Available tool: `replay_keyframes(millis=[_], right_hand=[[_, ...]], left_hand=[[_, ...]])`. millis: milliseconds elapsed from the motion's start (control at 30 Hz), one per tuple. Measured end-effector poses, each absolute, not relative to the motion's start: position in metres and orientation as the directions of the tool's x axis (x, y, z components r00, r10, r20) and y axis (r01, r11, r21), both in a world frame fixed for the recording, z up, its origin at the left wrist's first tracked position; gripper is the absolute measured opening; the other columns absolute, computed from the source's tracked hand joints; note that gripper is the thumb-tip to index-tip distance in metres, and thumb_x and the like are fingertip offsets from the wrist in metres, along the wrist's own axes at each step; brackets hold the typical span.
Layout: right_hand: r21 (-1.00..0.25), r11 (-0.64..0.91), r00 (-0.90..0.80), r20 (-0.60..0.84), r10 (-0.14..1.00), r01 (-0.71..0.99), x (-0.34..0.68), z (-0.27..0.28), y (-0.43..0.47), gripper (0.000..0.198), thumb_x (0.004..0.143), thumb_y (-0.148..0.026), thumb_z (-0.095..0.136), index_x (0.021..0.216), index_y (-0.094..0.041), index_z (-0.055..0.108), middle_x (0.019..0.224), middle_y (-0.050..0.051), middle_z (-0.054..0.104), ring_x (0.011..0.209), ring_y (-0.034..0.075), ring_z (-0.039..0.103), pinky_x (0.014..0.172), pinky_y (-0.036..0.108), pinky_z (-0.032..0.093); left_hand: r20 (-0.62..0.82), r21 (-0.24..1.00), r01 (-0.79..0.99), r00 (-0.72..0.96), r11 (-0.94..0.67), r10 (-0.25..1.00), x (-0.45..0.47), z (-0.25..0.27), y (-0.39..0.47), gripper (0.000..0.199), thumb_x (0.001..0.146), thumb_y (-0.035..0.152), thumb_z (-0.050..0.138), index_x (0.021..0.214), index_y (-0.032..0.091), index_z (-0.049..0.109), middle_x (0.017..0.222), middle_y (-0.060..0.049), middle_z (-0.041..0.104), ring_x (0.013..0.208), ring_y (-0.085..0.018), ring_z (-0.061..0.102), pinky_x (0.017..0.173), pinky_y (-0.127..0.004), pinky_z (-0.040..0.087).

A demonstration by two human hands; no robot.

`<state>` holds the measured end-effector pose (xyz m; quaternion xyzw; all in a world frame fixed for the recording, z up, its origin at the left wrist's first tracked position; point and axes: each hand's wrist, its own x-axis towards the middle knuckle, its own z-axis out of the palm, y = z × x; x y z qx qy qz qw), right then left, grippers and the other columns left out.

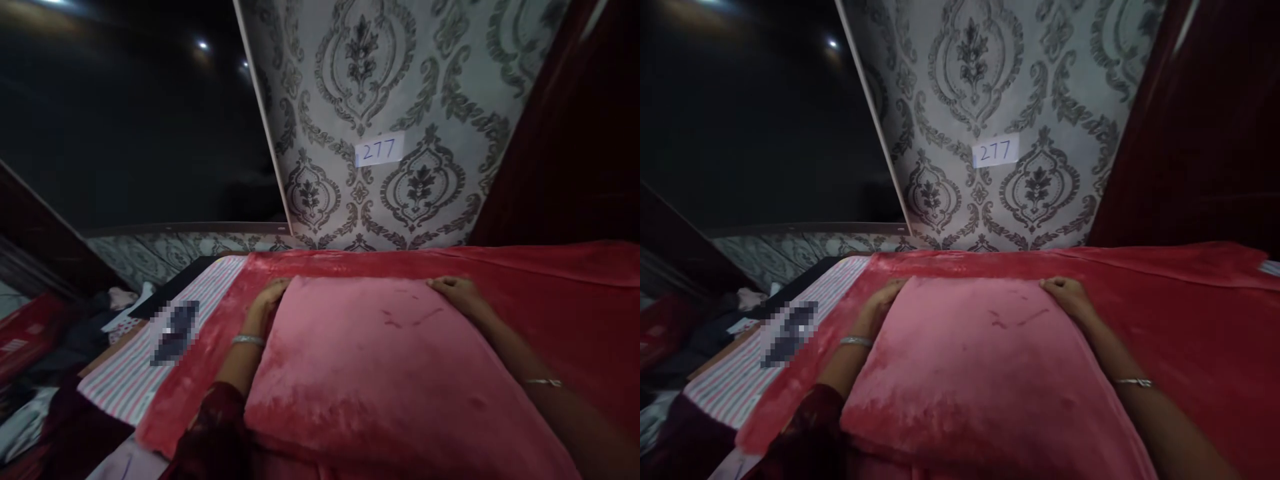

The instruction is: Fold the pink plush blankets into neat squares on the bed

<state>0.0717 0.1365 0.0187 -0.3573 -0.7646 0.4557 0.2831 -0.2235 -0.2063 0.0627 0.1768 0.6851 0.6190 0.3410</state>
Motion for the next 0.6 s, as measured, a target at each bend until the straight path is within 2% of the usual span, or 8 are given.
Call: replay_keyframes(millis=[133,300,467,600], right_hand=[[-0.929,0.260,-0.537,0.082,0.840,0.265,0.075,0.010,0.142,0.023,0.063,-0.045,0.069,0.060,-0.022,0.069,0.069,0.004,0.069,0.070,0.023,0.061,0.062,0.032,0.046],[-0.928,0.177,-0.481,-0.003,0.877,0.328,0.074,0.011,0.140,0.020,0.064,-0.043,0.070,0.060,-0.023,0.069,0.068,0.006,0.068,0.070,0.024,0.060,0.063,0.034,0.045],[-0.956,0.139,-0.479,-0.003,0.878,0.260,0.076,0.013,0.137,0.017,0.063,-0.040,0.072,0.061,-0.023,0.070,0.068,0.006,0.069,0.069,0.023,0.060,0.061,0.033,0.045],[-0.959,0.096,-0.459,-0.040,0.888,0.268,0.076,0.024,0.129,0.016,0.065,-0.037,0.070,0.059,-0.023,0.067,0.066,0.004,0.066,0.068,0.022,0.058,0.064,0.032,0.045]], left_hand=[[-0.198,0.979,-0.114,-0.702,0.166,0.684,-0.221,0.055,-0.206,0.041,0.054,0.050,0.088,0.078,0.020,0.075,0.068,-0.006,0.074,0.073,-0.025,0.068,0.065,-0.034,0.053],[-0.104,0.984,0.013,-0.772,0.179,0.627,-0.227,0.047,-0.203,0.044,0.051,0.051,0.088,0.066,0.017,0.065,0.059,0.000,0.063,0.057,-0.014,0.053,0.057,-0.028,0.043],[0.062,0.955,0.210,-0.833,0.211,0.549,-0.233,0.042,-0.192,0.038,0.052,0.042,0.085,0.061,0.020,0.055,0.060,0.003,0.056,0.061,-0.012,0.050,0.061,-0.025,0.041],[0.194,0.902,0.361,-0.830,0.238,0.523,-0.233,0.038,-0.186,0.027,0.053,0.034,0.076,0.066,0.021,0.056,0.065,0.003,0.058,0.065,-0.014,0.051,0.063,-0.024,0.041]])
